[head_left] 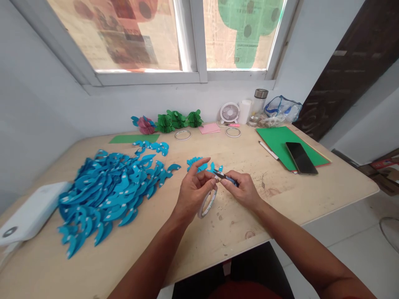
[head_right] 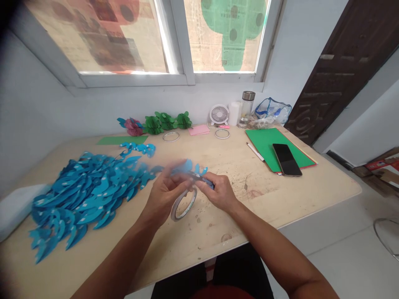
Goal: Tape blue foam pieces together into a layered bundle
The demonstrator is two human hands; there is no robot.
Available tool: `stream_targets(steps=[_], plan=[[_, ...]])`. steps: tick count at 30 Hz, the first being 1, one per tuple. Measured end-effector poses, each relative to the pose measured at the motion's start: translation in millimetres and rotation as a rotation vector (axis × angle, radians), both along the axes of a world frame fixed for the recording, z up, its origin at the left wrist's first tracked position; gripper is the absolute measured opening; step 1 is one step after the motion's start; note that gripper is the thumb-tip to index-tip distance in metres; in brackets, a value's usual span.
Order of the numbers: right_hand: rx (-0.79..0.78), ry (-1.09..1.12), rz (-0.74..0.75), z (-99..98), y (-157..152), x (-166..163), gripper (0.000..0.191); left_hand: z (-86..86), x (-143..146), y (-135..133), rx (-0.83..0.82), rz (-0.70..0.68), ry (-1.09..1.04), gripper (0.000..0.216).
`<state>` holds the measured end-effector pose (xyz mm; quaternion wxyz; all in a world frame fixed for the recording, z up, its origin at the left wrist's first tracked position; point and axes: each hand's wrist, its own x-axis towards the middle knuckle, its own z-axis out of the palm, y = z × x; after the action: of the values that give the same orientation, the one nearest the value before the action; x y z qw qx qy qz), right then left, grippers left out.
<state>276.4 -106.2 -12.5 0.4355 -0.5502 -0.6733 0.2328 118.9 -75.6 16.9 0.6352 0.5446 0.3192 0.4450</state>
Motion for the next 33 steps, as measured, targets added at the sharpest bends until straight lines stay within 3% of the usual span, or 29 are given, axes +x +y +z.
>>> stream_targets(steps=[15,33], plan=[[-0.008,-0.033,-0.026,-0.1,0.2,0.6,0.029,0.2,-1.9,4.0,0.004,0.094,-0.028,0.051],[-0.008,-0.031,0.018,-0.8,0.0,-0.2,0.031,-3.5,-0.2,4.0,0.020,0.079,-0.027,0.053]])
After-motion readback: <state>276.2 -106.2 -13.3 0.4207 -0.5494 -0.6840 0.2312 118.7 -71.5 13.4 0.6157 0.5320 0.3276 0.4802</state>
